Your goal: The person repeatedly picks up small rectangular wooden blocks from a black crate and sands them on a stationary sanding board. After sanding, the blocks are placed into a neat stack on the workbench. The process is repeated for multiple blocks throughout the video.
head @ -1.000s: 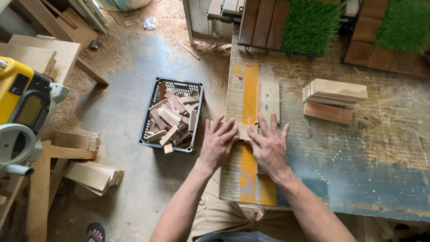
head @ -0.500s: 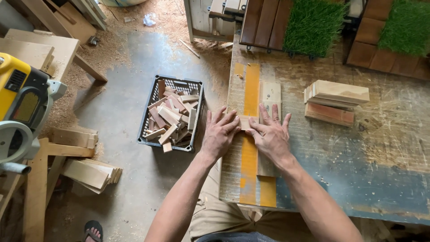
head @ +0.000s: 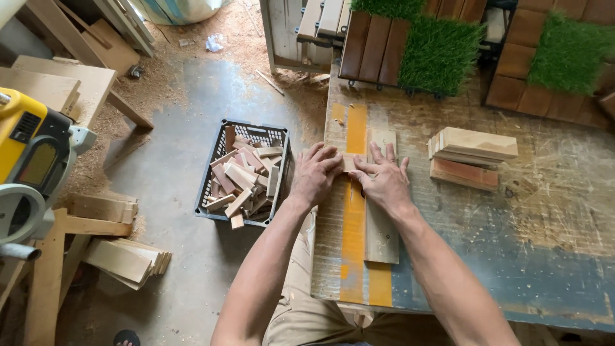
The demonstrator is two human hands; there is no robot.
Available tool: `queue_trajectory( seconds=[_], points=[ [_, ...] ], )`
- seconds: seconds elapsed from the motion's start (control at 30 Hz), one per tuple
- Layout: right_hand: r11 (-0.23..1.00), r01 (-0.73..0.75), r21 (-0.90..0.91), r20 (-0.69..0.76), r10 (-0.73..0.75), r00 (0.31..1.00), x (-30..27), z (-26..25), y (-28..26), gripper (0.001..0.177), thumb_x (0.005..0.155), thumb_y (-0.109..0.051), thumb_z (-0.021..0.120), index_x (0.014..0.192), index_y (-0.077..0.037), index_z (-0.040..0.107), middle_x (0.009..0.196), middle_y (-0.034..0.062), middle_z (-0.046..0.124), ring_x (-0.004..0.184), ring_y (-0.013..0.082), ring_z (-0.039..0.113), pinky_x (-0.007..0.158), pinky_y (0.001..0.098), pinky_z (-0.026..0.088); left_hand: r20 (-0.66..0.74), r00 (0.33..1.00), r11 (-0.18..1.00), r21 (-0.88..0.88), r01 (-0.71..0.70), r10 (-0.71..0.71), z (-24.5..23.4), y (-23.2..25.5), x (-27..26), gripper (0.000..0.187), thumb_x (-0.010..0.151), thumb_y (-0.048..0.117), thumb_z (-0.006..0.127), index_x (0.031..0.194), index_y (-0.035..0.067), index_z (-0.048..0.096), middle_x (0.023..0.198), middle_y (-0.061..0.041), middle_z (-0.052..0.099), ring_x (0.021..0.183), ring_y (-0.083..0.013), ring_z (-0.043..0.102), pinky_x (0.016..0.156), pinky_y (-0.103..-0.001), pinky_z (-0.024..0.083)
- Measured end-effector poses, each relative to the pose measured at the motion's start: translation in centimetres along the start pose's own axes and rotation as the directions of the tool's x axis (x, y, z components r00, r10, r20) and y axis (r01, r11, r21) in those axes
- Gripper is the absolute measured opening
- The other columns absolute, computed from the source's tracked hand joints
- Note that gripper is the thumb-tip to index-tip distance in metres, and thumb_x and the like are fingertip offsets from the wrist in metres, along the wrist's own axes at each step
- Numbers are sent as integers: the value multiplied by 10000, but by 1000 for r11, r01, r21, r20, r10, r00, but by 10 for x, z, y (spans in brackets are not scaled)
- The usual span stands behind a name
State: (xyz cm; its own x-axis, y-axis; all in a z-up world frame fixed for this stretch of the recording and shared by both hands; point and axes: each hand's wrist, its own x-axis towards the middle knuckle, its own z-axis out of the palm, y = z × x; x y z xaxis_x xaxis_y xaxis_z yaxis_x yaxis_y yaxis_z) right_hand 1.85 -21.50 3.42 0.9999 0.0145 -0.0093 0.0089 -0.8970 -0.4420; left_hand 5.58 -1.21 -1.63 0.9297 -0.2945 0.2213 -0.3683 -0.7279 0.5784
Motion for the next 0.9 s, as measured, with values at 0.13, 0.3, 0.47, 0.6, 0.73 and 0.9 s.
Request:
queue_trajectory(
  seconds=[0.13,0.3,0.47,0.6,0.73,0.9],
  points=[
    [998,-18,63,21,17,1000,12,-9,-1,407,907,-638,650,1298,-524,639,1619,-50,424,1557,330,232,1216,696,138,-22,1000,995,98,-14,17,3,-2,19,345,942,495,675,1278,418,690,1383,143,617,1447,-174,430,1132,-763,281],
    [997,-61,38,156,55,986,24,-22,-6,407,961,-591,593,1362,-527,586,1638,-63,380,1571,335,180,1221,689,139,114,991,987,148,55,-73,-8,2,36,334,956,507,644,1279,427,671,1399,163,596,1485,-108,394,1134,-834,194],
    [996,-54,77,178,39,983,34,-29,-3,460,949,-558,627,1401,-534,549,1654,-64,350,1574,360,140,1212,711,106,83,993,968,243,66,-89,11,-7,54,362,956,487,647,1306,393,635,1417,134,582,1481,-102,399,1133,-833,223],
    [950,-21,311,182,-38,982,26,-45,-5,562,981,-441,652,1515,-451,476,1670,37,328,1570,376,128,1229,665,28,75,992,940,336,68,-98,-10,16,67,416,999,326,540,1396,304,418,1228,-17,647,1253,-224,633,1121,-694,317],
    [884,-127,449,128,77,989,-15,-80,-18,644,917,-352,700,1520,-244,503,1572,146,469,1498,368,344,1263,568,213,8,999,914,404,-32,31,-10,35,51,736,706,222,823,1343,29,507,1111,-103,614,886,-315,737,753,-505,608],
    [865,-80,495,-101,149,984,-86,-111,-52,542,943,-251,693,1470,-180,591,1475,127,585,1437,321,456,1218,499,329,-53,998,990,-142,18,-26,-64,75,-6,388,742,228,745,1112,140,668,1013,-69,528,919,-351,691,729,-485,599]
  ],
)
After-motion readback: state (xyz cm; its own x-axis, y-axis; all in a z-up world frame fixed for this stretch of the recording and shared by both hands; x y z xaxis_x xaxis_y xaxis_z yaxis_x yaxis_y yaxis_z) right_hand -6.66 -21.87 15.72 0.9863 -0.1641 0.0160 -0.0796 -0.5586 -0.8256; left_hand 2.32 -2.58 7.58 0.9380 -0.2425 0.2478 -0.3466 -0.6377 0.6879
